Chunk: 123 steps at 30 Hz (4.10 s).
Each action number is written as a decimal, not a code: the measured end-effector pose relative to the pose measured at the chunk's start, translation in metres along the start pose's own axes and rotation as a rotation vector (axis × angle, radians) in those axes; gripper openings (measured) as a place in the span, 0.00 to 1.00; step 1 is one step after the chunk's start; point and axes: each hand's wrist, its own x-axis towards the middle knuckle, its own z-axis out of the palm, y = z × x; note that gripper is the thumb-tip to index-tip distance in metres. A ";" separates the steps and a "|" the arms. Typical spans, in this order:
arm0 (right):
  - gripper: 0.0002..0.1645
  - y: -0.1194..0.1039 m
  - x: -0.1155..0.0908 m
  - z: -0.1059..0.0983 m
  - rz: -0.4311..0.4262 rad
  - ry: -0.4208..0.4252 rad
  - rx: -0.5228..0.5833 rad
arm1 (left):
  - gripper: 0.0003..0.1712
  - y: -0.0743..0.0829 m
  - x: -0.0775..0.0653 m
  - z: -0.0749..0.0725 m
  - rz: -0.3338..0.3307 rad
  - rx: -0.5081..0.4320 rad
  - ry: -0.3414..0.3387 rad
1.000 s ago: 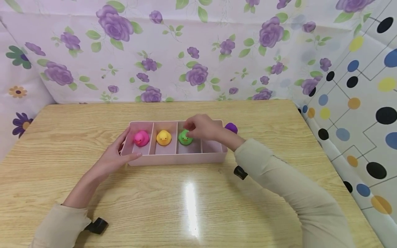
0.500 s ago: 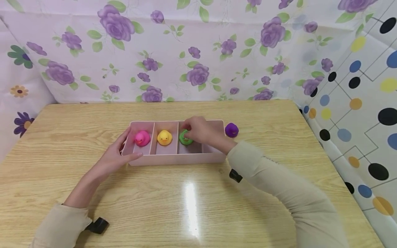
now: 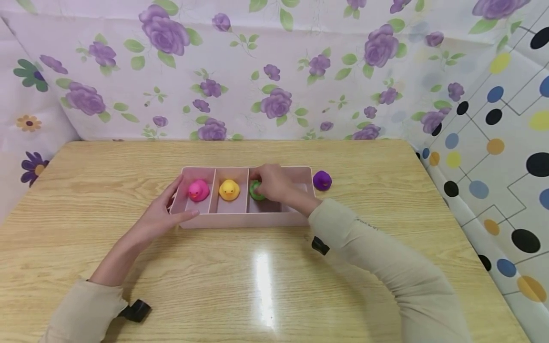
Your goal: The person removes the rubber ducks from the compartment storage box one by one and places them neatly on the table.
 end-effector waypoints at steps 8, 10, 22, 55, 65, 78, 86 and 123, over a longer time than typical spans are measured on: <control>0.06 0.004 -0.002 0.002 -0.120 0.026 -0.064 | 0.60 0.002 -0.002 -0.002 0.000 0.006 0.008; 0.06 0.004 -0.001 0.002 -0.131 0.022 -0.077 | 0.60 0.002 -0.002 -0.002 -0.001 0.005 0.010; 0.07 0.001 0.002 -0.007 -0.079 -0.070 -0.107 | 0.59 0.000 0.002 0.001 -0.005 0.015 0.014; 0.16 0.013 -0.017 -0.024 -0.082 -0.081 0.109 | 0.60 0.001 0.001 0.000 -0.014 0.013 0.013; 0.17 0.016 -0.023 -0.024 -0.078 -0.068 0.151 | 0.60 0.001 0.000 0.000 -0.010 0.008 0.011; 0.17 0.015 -0.027 -0.033 -0.121 0.018 0.234 | 0.60 0.002 -0.001 0.002 -0.017 0.002 0.011; 0.16 0.021 -0.034 -0.045 -0.120 0.021 0.243 | 0.61 0.001 0.000 0.002 -0.015 0.003 0.009; 0.16 0.061 -0.065 -0.060 -0.082 0.140 0.236 | 0.59 0.000 -0.002 0.001 -0.003 -0.060 -0.001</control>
